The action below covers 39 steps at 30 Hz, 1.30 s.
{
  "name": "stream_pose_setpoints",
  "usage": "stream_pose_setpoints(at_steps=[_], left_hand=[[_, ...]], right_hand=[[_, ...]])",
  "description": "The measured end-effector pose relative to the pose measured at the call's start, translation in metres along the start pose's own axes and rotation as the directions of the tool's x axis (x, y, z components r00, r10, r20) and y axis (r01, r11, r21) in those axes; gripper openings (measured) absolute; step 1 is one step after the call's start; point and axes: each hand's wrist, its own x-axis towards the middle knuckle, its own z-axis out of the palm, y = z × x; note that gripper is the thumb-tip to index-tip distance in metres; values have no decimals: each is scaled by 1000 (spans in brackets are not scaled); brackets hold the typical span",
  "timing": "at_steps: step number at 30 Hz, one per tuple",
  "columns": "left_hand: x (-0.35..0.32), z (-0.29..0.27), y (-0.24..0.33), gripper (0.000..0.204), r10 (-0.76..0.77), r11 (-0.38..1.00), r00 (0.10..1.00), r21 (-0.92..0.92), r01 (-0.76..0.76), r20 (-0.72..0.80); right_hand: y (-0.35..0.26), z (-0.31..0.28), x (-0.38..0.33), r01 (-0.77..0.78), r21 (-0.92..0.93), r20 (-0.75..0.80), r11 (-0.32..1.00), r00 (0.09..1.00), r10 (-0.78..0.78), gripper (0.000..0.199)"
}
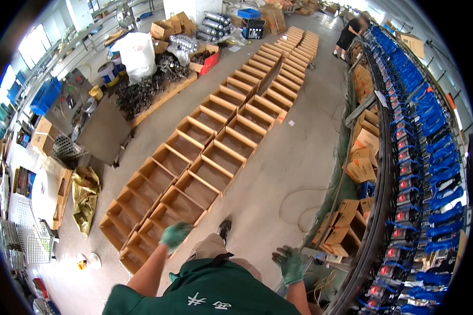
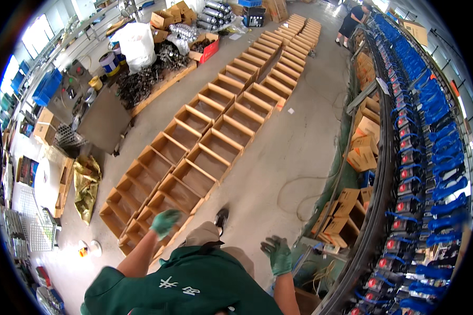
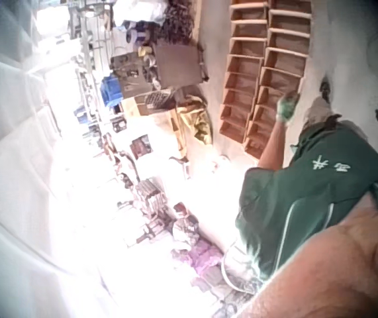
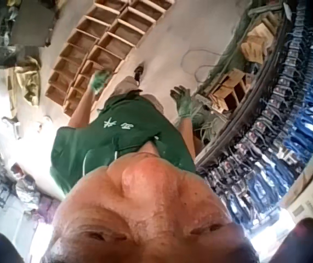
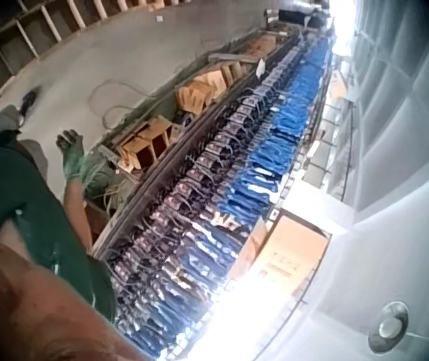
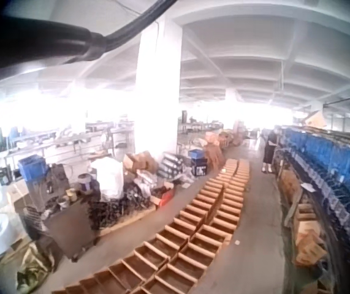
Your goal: The person cuts bubble wrap from a large roll using shears and places the cut pieces into open cardboard boxes. They then distribute printed instruction sheets into the boxes and add small black coiled cables to each one.
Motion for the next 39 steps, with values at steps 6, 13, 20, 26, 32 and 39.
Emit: stream_pose_setpoints(at_steps=[6,13,20,26,32,39], left_hand=[[128,209,250,62,336,912,559,-112,-395,758],[257,349,378,41,308,942,596,-153,-297,741],[417,405,484,28,407,849,913,-380,-366,29],[516,463,556,48,448,874,757,-411,-259,475],[647,568,660,40,468,868,802,-366,-337,371],[811,684,784,30,332,884,925,-404,-237,183]], right_hand=[[-171,171,55,347,272,370,897,823,-431,62],[-300,170,194,483,349,322,803,743,-587,55],[-450,196,326,334,198,669,921,641,-376,60],[-566,215,453,259,308,663,916,632,-401,56],[-690,202,584,275,367,616,889,644,-454,51],[-826,189,664,507,58,600,860,671,-435,54]])
